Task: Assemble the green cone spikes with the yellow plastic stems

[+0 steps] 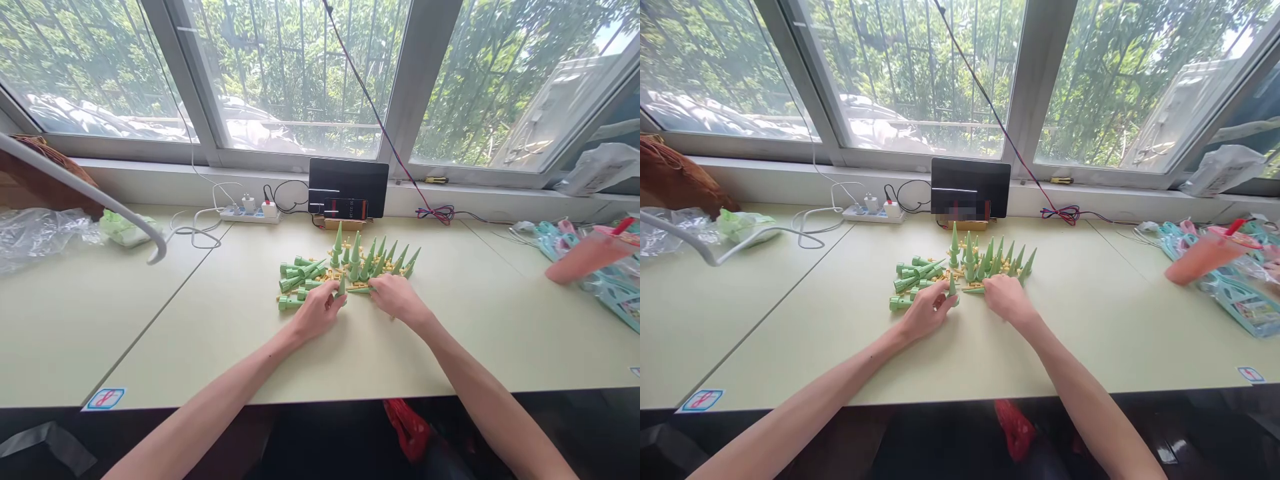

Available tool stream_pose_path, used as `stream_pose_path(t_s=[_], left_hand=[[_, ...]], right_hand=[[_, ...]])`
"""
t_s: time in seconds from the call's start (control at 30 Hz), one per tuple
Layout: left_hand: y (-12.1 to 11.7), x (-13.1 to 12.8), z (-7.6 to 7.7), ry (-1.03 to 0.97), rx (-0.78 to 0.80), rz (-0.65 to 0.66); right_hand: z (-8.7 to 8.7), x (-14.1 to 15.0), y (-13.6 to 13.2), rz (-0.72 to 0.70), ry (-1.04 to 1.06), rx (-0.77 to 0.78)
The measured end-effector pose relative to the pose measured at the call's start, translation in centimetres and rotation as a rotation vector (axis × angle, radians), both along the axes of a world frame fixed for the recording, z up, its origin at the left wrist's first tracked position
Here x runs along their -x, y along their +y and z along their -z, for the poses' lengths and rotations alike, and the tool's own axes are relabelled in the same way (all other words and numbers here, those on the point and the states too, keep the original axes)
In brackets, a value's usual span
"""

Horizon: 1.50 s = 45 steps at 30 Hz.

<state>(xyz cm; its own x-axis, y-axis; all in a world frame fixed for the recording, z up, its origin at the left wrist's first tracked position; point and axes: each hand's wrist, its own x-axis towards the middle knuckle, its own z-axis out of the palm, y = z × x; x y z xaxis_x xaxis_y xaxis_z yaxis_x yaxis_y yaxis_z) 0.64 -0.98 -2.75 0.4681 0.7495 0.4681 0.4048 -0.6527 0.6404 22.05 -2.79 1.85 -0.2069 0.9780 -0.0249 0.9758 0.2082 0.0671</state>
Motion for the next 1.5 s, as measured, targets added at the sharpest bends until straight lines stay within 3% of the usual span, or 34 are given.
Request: stream_pose_path(t_s=[0.5,0.63,0.8,0.93,1.03,1.2,1.5], left_hand=[[-0.1,0.0,0.0,-0.03,-0.035,0.002],[-0.1,0.0,0.1,-0.088,-0.023,-0.022],[-0.2,-0.1,0.2,-0.124,-0.02,-0.026],[-0.2,0.0,0.3,-0.112,-0.024,-0.018],[-0.2,0.1,0.3,-0.099,-0.02,-0.016],[-0.2,0.1,0.2,-0.089,-0.034,-0.019],[-0.5,-0.1,-0.2,-0.076,-0.033,-0.007]], right_hand=[[-0.3,1.3,0.7,-0.086,-0.021,0.038],[-1.4,0.9,-0.6,-0.105,0.127,-0.089],[-4.4,-0.2,-1.6,-0.128,0.48,-0.33],[-6.4,-1.5,0.7,-0.04,0.703,-0.592],[-7.0,-2.2,3.6,0.014,0.73,-0.664],[-6.7,-2.7,7.2,0.05,0.688,-0.621],[-5.9,-2.7,8.9,0.065,0.637,-0.469]])
